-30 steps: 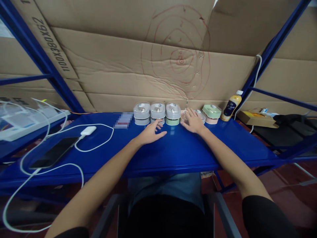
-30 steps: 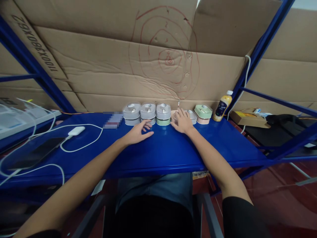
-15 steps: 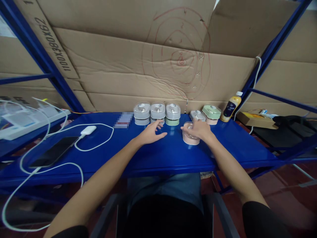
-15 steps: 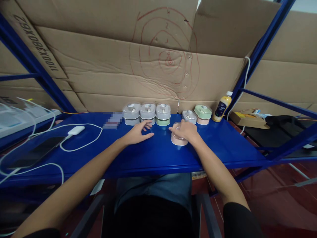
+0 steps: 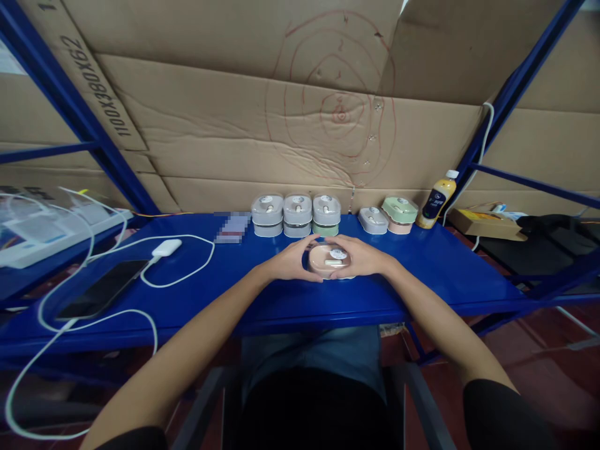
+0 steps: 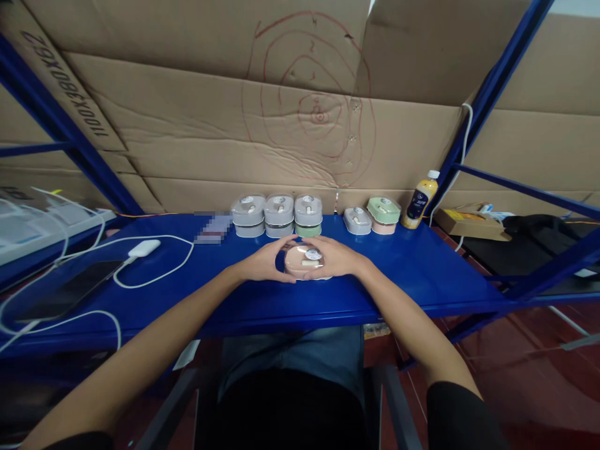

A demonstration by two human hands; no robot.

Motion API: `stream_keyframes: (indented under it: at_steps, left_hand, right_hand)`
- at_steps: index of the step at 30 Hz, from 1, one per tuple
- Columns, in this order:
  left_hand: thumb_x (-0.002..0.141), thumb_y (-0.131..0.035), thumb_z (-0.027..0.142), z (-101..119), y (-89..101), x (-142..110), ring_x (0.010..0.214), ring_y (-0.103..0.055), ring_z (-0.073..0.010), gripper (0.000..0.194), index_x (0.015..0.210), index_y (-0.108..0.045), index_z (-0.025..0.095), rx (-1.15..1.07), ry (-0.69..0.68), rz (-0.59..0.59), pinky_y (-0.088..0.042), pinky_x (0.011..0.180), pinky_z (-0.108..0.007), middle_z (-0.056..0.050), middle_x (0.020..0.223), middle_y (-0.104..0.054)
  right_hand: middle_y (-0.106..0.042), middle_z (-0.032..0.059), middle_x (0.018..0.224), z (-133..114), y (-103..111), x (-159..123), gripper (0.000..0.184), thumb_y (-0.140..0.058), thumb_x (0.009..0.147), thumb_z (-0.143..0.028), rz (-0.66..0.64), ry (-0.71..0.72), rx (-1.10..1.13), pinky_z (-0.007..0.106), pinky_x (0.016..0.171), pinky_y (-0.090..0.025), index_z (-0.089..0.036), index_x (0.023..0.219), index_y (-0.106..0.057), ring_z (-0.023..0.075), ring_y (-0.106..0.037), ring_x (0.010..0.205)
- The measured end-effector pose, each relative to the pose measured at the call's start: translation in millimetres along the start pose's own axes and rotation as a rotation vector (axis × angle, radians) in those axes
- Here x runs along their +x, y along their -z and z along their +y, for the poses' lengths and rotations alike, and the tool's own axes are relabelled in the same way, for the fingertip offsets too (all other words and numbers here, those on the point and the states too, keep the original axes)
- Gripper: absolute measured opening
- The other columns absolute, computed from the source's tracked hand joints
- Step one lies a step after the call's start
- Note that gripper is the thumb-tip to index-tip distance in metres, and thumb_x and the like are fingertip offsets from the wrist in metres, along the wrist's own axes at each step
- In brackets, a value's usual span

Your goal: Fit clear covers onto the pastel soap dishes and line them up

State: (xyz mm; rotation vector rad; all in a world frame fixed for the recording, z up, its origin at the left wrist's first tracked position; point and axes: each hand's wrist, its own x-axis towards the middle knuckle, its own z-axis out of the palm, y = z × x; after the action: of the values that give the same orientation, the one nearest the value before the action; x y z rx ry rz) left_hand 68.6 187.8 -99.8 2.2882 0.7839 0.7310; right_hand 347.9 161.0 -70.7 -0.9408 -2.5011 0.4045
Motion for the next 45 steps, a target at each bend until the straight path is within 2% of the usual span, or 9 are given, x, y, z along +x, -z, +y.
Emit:
stream_keyframes:
  at_steps: [7, 11, 14, 18, 24, 30, 36, 40, 45]
  left_hand:
    - [0.065, -0.101, 0.055, -4.1, 0.0, -0.5, 0.140, -0.065, -0.0415, 0.127, 0.170, -0.038, 0.023, -0.015, -0.015, 0.068, -0.051, 0.118, -0.060, -0.020, 0.152, -0.065]
    - [0.077, -0.092, 0.057, -4.8, 8.4, -0.5, 0.128, -0.069, -0.0369, 0.070, 0.139, -0.075, 0.029, 0.102, -0.054, 0.049, -0.051, 0.118, -0.056, -0.010, 0.133, -0.073]
    - [0.087, -0.083, 0.061, -4.3, 11.3, 0.5, 0.119, -0.071, -0.0353, 0.045, 0.120, -0.086, 0.030, 0.132, -0.048, 0.009, -0.053, 0.115, -0.055, -0.010, 0.120, -0.074]
    - [0.095, -0.072, 0.065, -4.6, 14.8, 2.0, 0.123, -0.068, -0.0355, 0.047, 0.119, -0.086, 0.027, 0.105, -0.054, 0.041, -0.053, 0.113, -0.054, -0.012, 0.124, -0.074]
    - [0.097, -0.066, 0.066, -18.9, 34.4, -1.1, 0.123, -0.068, -0.0355, 0.053, 0.122, -0.082, 0.023, 0.201, 0.033, 0.197, -0.053, 0.114, -0.055, -0.013, 0.126, -0.071]
    - [0.095, -0.063, 0.070, -35.8, 43.9, -3.6, 0.122, -0.069, -0.0361, 0.059, 0.122, -0.082, 0.020, 0.277, 0.124, 0.081, -0.052, 0.112, -0.054, -0.015, 0.125, -0.076]
    - [0.095, -0.065, 0.071, -29.7, 44.6, -3.5, 0.124, -0.069, -0.0366, 0.061, 0.123, -0.083, 0.020, 0.253, 0.128, 0.050, -0.052, 0.113, -0.052, -0.015, 0.127, -0.077]
    - [0.096, -0.068, 0.067, -19.5, 37.9, -2.5, 0.126, -0.069, -0.0343, 0.053, 0.122, -0.083, 0.023, 0.184, 0.037, 0.110, -0.053, 0.114, -0.053, -0.013, 0.132, -0.074]
    - [0.088, -0.082, 0.063, -4.1, 18.2, -1.2, 0.133, -0.068, -0.0342, 0.058, 0.133, -0.079, 0.027, 0.119, -0.092, 0.006, -0.050, 0.120, -0.051, -0.011, 0.139, -0.073]
  right_hand:
    - [-0.071, 0.0179, 0.148, -0.1, 9.4, -0.9, 0.088, -0.085, 0.082, -0.073, 0.193, -0.063, 0.012, 0.059, 0.113, -0.057, -0.022, 0.152, -0.065, 0.0403, -0.071, 0.132]
    - [-0.072, 0.0186, 0.147, 27.0, 30.1, -16.0, 0.084, -0.079, 0.086, -0.075, 0.270, -0.253, -0.046, 0.062, 0.112, -0.057, -0.023, 0.150, -0.064, 0.0420, -0.070, 0.131]
    - [-0.076, 0.0181, 0.138, 47.0, 40.1, -26.0, 0.086, -0.079, 0.082, -0.080, 0.230, -0.416, -0.069, 0.063, 0.108, -0.059, -0.022, 0.145, -0.068, 0.0434, -0.073, 0.125]
    - [-0.080, 0.0168, 0.127, 58.0, 43.6, -30.6, 0.086, -0.076, 0.082, -0.082, 0.117, -0.511, -0.081, 0.059, 0.102, -0.062, -0.019, 0.140, -0.071, 0.0422, -0.077, 0.115]
    - [-0.074, 0.0209, 0.143, 65.3, 40.7, -31.1, 0.097, -0.092, 0.073, -0.069, 0.022, -0.512, -0.100, 0.056, 0.112, -0.058, -0.014, 0.149, -0.065, 0.0417, -0.074, 0.127]
    - [-0.069, 0.0220, 0.150, 78.5, 38.0, -31.6, 0.098, -0.099, 0.068, -0.057, -0.040, -0.482, -0.175, 0.058, 0.117, -0.055, -0.015, 0.151, -0.064, 0.0436, -0.068, 0.136]
    - [-0.065, 0.0218, 0.156, 79.3, 38.8, -32.1, 0.102, -0.099, 0.071, -0.059, -0.078, -0.512, -0.178, 0.055, 0.121, -0.052, -0.017, 0.156, -0.061, 0.0435, -0.064, 0.142]
    - [-0.065, 0.0208, 0.156, 77.0, 40.6, -32.4, 0.098, -0.098, 0.073, -0.059, -0.070, -0.502, -0.159, 0.057, 0.122, -0.050, -0.019, 0.155, -0.063, 0.0441, -0.065, 0.141]
    - [-0.070, 0.0188, 0.151, 76.3, 42.7, -32.7, 0.095, -0.098, 0.071, -0.058, -0.047, -0.513, -0.130, 0.054, 0.119, -0.054, -0.019, 0.152, -0.066, 0.0428, -0.068, 0.137]
